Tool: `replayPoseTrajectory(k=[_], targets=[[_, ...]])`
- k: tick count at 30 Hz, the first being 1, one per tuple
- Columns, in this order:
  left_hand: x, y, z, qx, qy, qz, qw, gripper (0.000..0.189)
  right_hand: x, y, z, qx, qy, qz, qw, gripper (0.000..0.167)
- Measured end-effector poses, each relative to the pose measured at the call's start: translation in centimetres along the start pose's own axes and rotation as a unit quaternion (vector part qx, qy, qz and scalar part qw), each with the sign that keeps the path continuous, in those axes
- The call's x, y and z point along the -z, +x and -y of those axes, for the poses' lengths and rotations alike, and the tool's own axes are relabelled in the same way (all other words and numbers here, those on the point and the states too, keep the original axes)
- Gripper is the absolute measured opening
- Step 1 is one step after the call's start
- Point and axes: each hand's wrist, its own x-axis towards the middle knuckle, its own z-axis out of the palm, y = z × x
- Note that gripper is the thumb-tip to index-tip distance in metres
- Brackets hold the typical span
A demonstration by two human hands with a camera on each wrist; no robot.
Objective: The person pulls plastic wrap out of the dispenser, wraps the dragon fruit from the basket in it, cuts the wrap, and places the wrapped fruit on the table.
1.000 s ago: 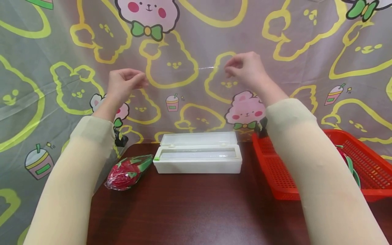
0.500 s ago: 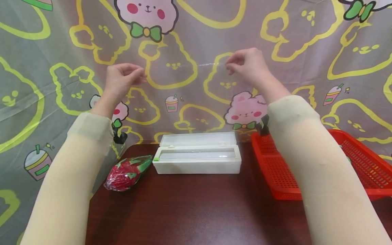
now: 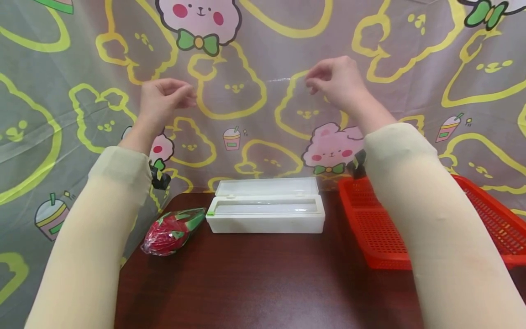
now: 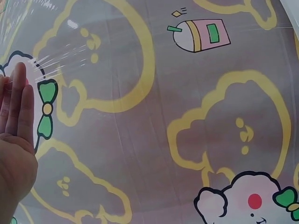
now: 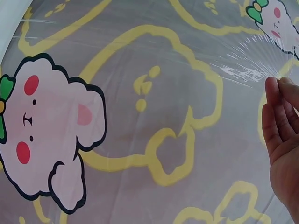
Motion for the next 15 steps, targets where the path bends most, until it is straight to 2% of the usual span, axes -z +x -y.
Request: replayPoseTrajectory(k=[7, 12, 15], targets=[[0.3, -0.4, -0.6, 0.001, 0.0, 0.001, 1.0, 0.027, 0.3, -0.4, 0.2, 0.005, 0.002, -0.009, 0.9999, 0.03], [0.8, -1.4, -0.4, -0.002, 0.004, 0.008, 1.0, 0.028, 0.6, -1.4, 0.3, 0.009, 0.032, -0.005, 0.9994, 0.028], [1.1, -2.1, -0.2, -0.01, 0.003, 0.013, 0.9999, 0.031, 0.8, -2.1, 0.4, 0.028, 0.041, -0.006, 0.9987, 0.026]])
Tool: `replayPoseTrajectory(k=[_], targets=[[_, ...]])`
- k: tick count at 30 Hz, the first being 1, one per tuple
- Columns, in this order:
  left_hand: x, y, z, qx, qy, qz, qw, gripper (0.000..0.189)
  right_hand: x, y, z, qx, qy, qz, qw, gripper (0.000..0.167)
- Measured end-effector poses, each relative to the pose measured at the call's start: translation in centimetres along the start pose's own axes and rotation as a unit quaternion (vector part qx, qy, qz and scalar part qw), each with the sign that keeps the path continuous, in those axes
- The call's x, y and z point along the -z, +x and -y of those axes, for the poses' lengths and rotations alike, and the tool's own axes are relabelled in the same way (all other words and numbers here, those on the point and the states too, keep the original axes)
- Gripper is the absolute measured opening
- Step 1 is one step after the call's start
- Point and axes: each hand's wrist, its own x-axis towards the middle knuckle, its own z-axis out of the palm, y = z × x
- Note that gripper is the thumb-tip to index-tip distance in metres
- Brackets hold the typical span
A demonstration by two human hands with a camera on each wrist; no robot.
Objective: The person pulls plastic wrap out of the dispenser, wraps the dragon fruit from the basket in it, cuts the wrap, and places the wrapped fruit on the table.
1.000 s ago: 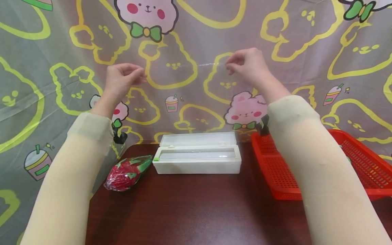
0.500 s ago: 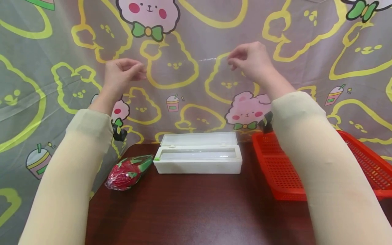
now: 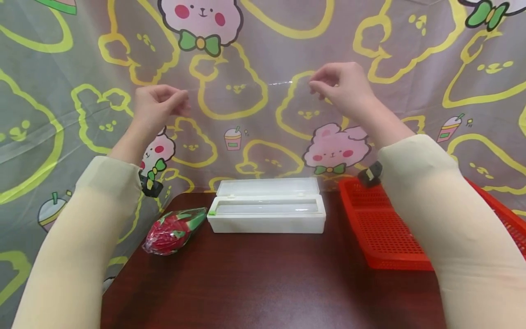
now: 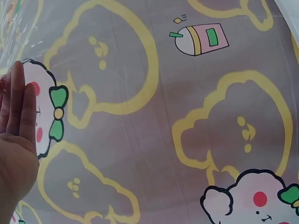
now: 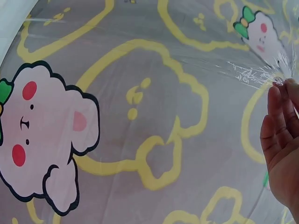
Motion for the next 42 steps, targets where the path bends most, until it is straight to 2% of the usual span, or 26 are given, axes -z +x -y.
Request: replayPoseTrajectory(k=[5, 11, 14, 19, 24, 30, 34, 38, 42], targets=[[0.4, -1.5, -0.1, -0.02, -0.007, 0.009, 0.9997, 0.033, 0.1, -1.2, 0.2, 0.036, 0.001, -0.004, 0.9994, 0.022], [0.7, -3.3, 0.0, -0.057, -0.043, 0.023, 0.9972, 0.025, 0.0, -2.8, 0.3, 0.051, 0.034, -0.006, 0.9981, 0.012], [1.0, -4.1, 0.1, -0.071, -0.073, 0.034, 0.9942, 0.019, -0.2, -3.7, 0.6, 0.064, 0.045, -0.006, 0.9969, 0.01], [1.4, -5.9, 0.6, -0.084, -0.122, 0.072, 0.9864, 0.015, -0.5, -5.5, 1.1, 0.1, 0.054, 0.001, 0.9935, 0.009], [1.5, -8.0, 0.8, -0.089, -0.138, 0.089, 0.9824, 0.017, -0.6, -7.3, 1.2, 0.152, 0.037, 0.01, 0.9876, 0.008], [1.6, -10.1, 0.9, -0.091, -0.141, 0.092, 0.9814, 0.017, -0.9, -9.1, 1.5, 0.198, -0.014, -0.001, 0.9801, 0.015], [1.8, -11.3, 0.9, -0.095, -0.143, 0.087, 0.9813, 0.016, -1.0, -10.1, 1.8, 0.194, -0.008, 0.002, 0.981, 0.013], [1.9, -12.4, 0.7, -0.097, -0.126, 0.078, 0.9841, 0.005, -1.0, -11.1, 1.9, 0.17, 0.044, 0.026, 0.9841, 0.013], [2.0, -13.4, 0.5, -0.087, -0.109, 0.078, 0.9871, 0.012, -1.2, -12.2, 1.9, 0.157, 0.086, 0.047, 0.9827, 0.019]])
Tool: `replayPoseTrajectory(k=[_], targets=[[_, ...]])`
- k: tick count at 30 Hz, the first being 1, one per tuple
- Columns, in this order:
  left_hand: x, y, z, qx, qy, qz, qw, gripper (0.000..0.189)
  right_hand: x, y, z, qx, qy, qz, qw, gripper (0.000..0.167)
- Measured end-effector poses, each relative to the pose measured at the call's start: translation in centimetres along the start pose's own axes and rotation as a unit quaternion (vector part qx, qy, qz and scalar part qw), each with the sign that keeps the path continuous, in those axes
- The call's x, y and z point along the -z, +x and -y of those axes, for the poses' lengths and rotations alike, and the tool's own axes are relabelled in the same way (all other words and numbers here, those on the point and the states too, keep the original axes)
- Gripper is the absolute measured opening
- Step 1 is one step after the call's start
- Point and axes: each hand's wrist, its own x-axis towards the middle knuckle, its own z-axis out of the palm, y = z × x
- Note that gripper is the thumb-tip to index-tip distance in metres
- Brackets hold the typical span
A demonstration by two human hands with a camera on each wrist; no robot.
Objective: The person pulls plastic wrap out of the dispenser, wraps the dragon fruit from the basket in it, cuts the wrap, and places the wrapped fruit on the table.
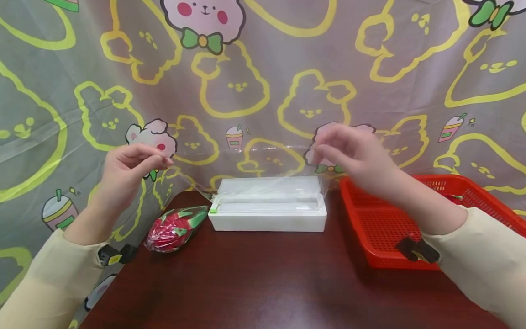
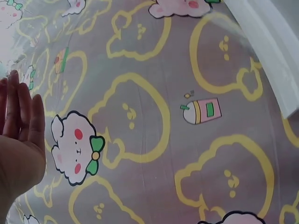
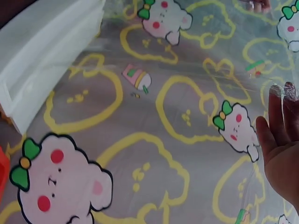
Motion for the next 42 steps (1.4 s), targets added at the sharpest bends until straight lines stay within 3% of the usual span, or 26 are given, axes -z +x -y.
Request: replayPoseTrajectory(k=[5, 10, 14, 24, 27, 32, 37, 42], targets=[[-0.4, -1.3, -0.5, 0.008, -0.006, 0.005, 0.9999, 0.017, -0.6, -1.4, 0.4, -0.002, 0.041, 0.018, 0.999, 0.023], [-0.7, -2.6, -0.7, -0.026, -0.03, 0.011, 0.9991, 0.018, -1.1, -2.6, 0.6, 0.006, 0.085, 0.04, 0.9956, 0.026], [-0.6, -3.7, -0.6, -0.05, -0.054, 0.038, 0.9966, 0.017, -1.4, -3.4, 0.6, 0.007, 0.14, 0.056, 0.9885, 0.027], [-0.7, -7.0, 0.3, -0.022, -0.077, 0.092, 0.9925, 0.025, -2.8, -6.2, 0.3, 0.009, 0.208, 0.102, 0.9728, 0.032], [-1.0, -7.9, 0.9, -0.025, -0.087, 0.107, 0.9901, 0.024, -3.1, -7.1, 0.2, -0.006, 0.199, 0.108, 0.974, 0.034], [-1.5, -8.8, 2.1, 0.022, -0.069, 0.113, 0.9909, 0.024, -3.7, -8.3, -0.1, -0.039, 0.16, 0.106, 0.9807, 0.036], [-1.8, -9.0, 3.4, 0.072, -0.058, 0.109, 0.9897, 0.02, -4.4, -8.8, -1.0, -0.046, 0.16, 0.103, 0.9806, 0.037], [-2.1, -9.4, 4.7, 0.094, -0.041, 0.112, 0.9884, 0.012, -4.9, -9.4, -1.7, -0.063, 0.135, 0.099, 0.9839, 0.033]])
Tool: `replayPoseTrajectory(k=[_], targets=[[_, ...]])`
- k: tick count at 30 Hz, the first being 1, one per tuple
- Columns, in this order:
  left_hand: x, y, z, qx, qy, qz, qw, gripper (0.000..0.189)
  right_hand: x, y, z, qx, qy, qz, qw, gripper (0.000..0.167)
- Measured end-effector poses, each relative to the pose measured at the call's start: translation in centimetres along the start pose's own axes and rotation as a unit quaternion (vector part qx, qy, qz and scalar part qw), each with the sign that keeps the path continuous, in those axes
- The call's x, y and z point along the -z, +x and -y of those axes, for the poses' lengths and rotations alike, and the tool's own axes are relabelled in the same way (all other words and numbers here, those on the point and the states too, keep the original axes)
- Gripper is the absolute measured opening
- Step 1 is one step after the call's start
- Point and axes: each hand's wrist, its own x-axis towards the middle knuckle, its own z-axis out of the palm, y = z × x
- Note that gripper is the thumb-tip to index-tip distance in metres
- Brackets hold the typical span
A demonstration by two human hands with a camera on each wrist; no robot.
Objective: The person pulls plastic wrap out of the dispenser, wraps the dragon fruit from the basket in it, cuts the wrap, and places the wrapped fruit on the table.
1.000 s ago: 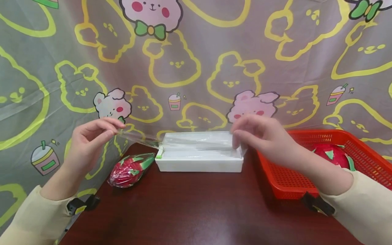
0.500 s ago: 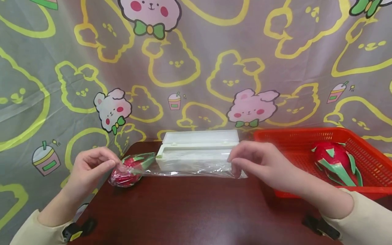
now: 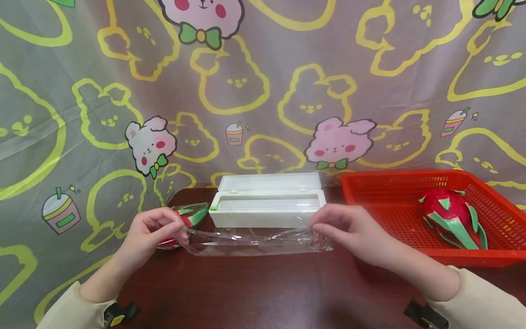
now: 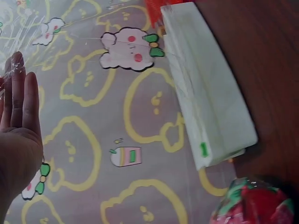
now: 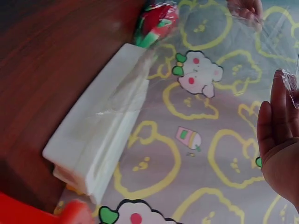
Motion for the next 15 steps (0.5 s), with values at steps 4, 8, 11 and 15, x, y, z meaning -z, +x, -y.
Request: replayPoseTrajectory(k=[4, 8, 11, 15], targets=[[-0.4, -0.4, 1.1, -0.014, -0.012, 0.028, 0.9995, 0.01, -0.3, -0.5, -0.9, 0.003, -0.017, 0.008, 0.9998, 0.032], [-0.7, -0.7, 2.3, -0.023, -0.017, 0.055, 0.9981, 0.008, -0.7, -1.1, -1.8, 0.007, -0.022, 0.017, 0.9996, 0.03], [-0.9, -1.0, 3.1, -0.017, -0.019, 0.065, 0.9976, 0.007, -1.0, -1.7, -2.5, 0.002, -0.016, 0.025, 0.9996, 0.03], [-1.1, -1.5, 4.2, -0.006, -0.026, 0.083, 0.9962, 0.007, -1.4, -2.7, -3.4, -0.004, -0.009, 0.039, 0.9992, 0.031]])
